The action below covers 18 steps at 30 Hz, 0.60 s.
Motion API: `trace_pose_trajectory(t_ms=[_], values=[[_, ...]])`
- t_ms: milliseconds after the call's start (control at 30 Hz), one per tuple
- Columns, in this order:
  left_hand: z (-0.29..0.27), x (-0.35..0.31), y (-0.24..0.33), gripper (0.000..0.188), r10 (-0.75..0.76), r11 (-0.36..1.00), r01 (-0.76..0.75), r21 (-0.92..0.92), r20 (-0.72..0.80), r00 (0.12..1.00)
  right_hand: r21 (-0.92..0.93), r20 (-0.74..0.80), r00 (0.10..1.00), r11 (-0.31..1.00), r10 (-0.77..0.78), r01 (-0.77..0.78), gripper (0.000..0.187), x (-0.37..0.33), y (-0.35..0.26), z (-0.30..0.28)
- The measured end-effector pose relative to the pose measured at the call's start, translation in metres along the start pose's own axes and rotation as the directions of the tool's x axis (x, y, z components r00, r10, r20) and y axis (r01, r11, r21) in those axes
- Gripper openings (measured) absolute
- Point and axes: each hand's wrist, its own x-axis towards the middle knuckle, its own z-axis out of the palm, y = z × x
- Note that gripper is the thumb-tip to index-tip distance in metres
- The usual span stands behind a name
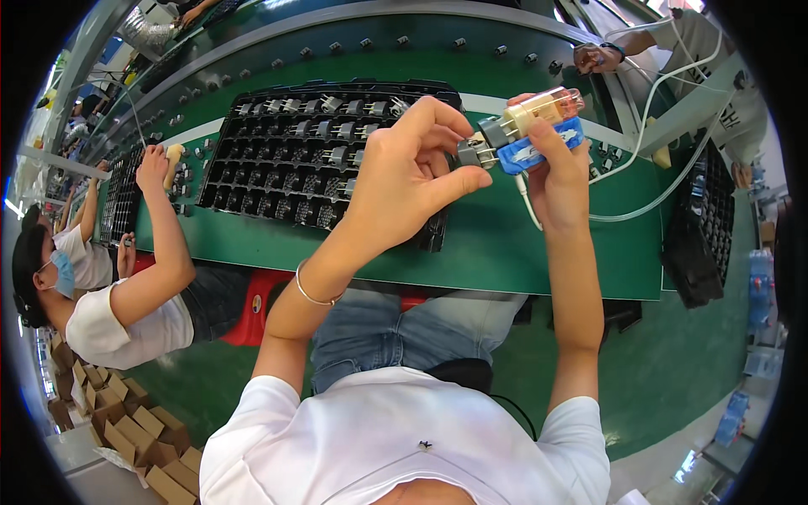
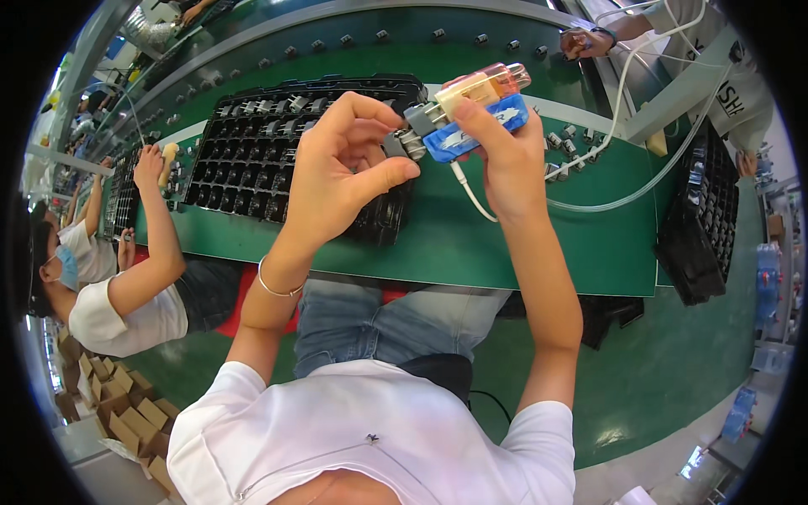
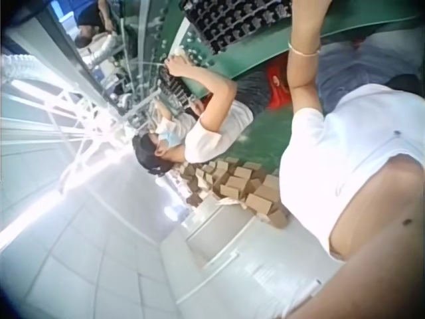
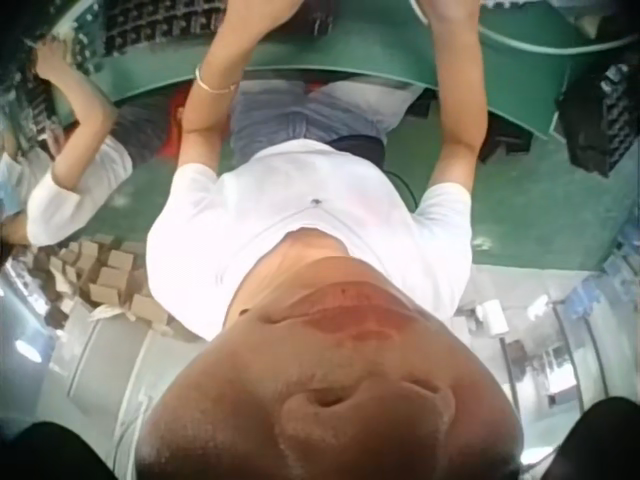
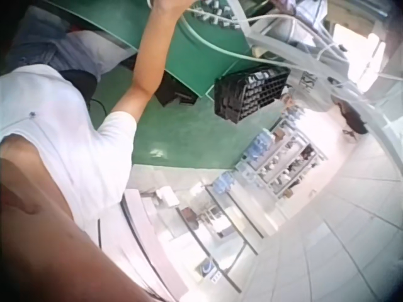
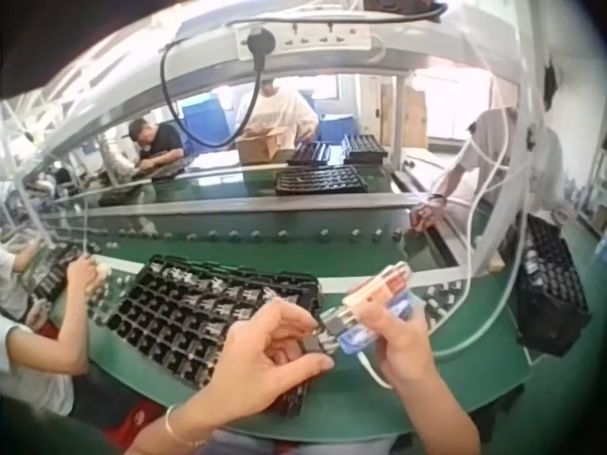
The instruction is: Assembling components of an electronic vaping device at a factory workstation.
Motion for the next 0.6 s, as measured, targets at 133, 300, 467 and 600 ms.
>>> trace_pose_trajectory(t_ms=[133, 300, 467, 600], values=[[0.000, 0.000, -0.008, 0.032, -0.040, 0.966, 0.024, -0.259, -0.057, 0.998, -0.055, -0.009, 0.999, 0.998, -0.031, 0.030, 0.035, 0.000, 0.002, 0.003], [-0.022, -0.005, -0.010, 0.030, -0.132, 0.882, 0.114, -0.456, -0.006, 0.991, -0.393, -0.173, 0.966, 0.913, -0.191, 0.110, 0.032, 0.017, 0.000, -0.029], [-0.041, -0.018, -0.032, 0.023, -0.092, 0.945, 0.037, -0.324, -0.156, 0.984, -0.848, -0.106, 0.950, 0.525, -0.295, 0.069, 0.044, 0.038, 0.030, -0.091], [-0.047, -0.021, -0.045, 0.022, -0.156, 0.919, 0.089, -0.383, -0.147, 0.977, -0.913, -0.038, 0.957, 0.399, -0.287, 0.084, 0.050, 0.037, 0.044, -0.079]])
